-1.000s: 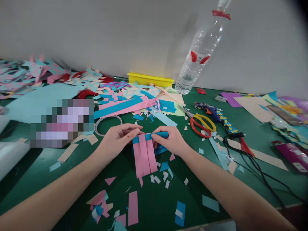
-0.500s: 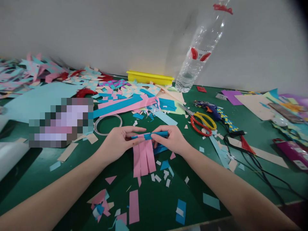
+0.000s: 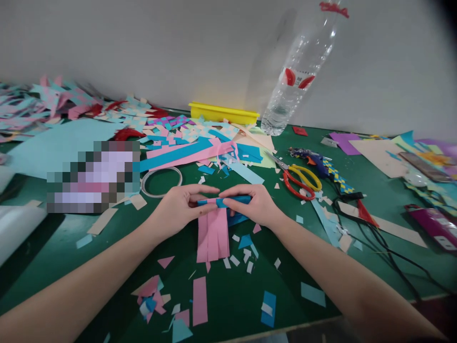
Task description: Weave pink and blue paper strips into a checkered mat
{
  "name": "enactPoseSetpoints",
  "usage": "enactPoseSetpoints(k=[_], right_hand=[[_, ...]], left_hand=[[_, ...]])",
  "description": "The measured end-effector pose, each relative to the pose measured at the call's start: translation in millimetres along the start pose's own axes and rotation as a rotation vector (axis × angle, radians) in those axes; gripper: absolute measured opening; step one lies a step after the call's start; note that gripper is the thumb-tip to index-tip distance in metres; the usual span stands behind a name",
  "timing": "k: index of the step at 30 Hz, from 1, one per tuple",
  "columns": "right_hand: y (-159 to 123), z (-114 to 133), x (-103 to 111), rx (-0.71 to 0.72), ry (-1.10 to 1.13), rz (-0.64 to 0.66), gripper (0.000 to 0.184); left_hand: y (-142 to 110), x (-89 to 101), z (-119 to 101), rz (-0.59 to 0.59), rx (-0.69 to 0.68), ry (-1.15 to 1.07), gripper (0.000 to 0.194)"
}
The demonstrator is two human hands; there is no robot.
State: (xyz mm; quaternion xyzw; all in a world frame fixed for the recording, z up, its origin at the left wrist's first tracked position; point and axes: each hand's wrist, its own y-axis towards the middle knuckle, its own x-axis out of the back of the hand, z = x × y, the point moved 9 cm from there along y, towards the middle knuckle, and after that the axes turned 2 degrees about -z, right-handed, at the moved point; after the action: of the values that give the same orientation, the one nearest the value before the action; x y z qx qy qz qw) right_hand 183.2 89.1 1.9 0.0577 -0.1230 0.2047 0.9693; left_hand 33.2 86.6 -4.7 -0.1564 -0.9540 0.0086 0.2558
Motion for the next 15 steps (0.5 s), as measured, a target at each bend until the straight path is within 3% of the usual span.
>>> enactPoseSetpoints(k=[7, 15], right_hand=[[0.2, -0.5, -2.3, 0.011, 0.014, -0.007, 0.019], [1.3, 5.9, 2.2, 0.045, -0.148, -0.054, 0.016]], left_hand=[[-0.4, 9.1, -1.5, -0.076, -0.037, 0.082, 0.04], [0.0, 9.3, -3.6, -0.067, -0.048, 0.1, 0.036]])
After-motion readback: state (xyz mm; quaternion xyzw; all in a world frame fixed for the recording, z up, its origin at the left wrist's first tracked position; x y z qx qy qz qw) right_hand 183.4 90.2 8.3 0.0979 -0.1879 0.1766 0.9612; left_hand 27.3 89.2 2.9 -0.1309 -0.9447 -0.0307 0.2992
